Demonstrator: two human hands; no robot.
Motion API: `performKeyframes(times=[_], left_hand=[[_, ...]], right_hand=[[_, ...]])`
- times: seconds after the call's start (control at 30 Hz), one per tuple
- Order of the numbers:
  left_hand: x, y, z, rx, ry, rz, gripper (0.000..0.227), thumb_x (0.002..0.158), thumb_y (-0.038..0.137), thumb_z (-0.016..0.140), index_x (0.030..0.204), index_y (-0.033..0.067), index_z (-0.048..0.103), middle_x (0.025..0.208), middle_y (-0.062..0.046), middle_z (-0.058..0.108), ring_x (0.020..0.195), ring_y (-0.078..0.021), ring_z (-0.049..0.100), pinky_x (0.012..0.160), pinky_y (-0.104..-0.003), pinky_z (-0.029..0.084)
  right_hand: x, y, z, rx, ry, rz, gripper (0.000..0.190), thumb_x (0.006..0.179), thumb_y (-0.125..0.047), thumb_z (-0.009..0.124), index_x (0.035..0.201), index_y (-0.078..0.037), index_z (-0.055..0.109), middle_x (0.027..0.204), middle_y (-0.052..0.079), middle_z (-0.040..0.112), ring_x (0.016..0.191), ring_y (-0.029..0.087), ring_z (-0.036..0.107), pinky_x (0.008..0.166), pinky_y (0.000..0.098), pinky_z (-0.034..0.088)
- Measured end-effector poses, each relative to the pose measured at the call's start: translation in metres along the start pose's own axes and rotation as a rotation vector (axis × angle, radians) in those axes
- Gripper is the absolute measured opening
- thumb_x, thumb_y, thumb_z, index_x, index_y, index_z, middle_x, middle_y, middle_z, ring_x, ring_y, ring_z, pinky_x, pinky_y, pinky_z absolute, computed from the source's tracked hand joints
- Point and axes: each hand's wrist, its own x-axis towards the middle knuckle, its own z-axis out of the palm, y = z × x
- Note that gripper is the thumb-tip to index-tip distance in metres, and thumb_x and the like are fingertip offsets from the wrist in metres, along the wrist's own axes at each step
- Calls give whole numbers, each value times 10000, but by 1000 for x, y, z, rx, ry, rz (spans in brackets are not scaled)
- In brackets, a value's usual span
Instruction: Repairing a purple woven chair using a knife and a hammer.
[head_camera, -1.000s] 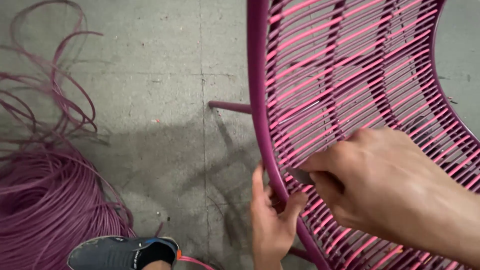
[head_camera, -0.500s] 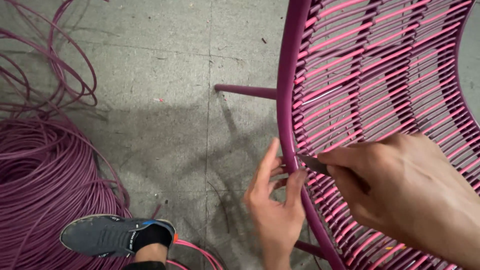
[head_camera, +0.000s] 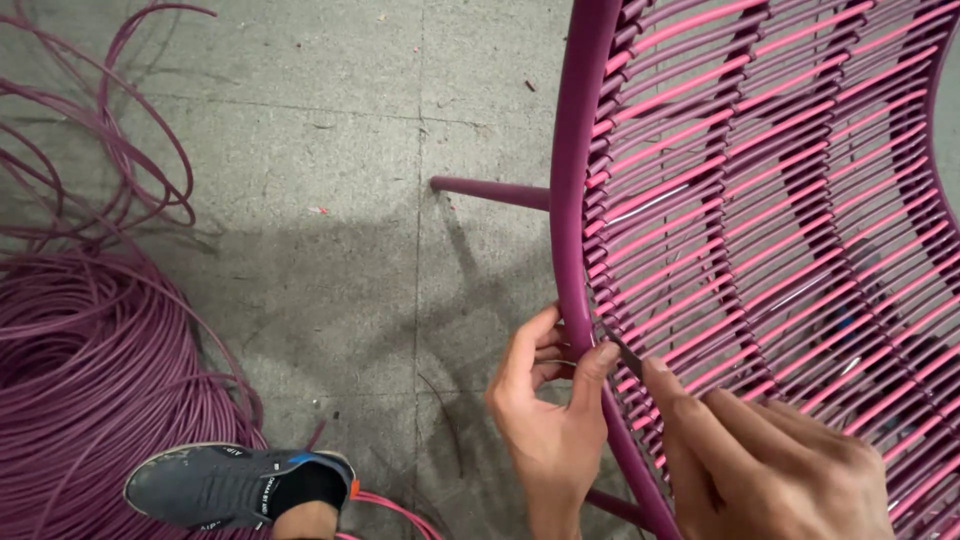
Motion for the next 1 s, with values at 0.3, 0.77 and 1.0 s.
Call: performKeyframes(times=[0.3, 0.77, 1.0], left_hand=[[2, 2, 0, 36, -10, -82, 390, 804, 64, 819, 1176, 4, 716, 941, -86, 790, 813, -131, 767, 720, -277, 629], [2, -3, -1, 26, -10, 8, 378, 817, 31, 821, 1172, -22, 705, 922, -94, 779, 816, -143, 750, 751, -282, 615], [2, -5, 0, -10, -22, 16, 375, 832, 33, 810, 1183, -36, 697, 952, -99, 764, 829, -144, 737, 755, -280, 606]], right_hand=[[-8, -1, 8, -99, 23, -20, 397, 819, -68, 743, 1204, -147, 797, 517, -66, 606, 440, 39, 611, 440, 253, 491], [-17, -5, 18, -85, 29, -37, 419, 817, -51, 695, 1229, -63, 769, 510, -88, 565, 429, 6, 574, 411, 238, 449], [-18, -5, 18, -86, 72, -81, 392, 880, -54, 671, 1264, -35, 747, 536, -95, 560, 466, 1, 577, 443, 212, 451]])
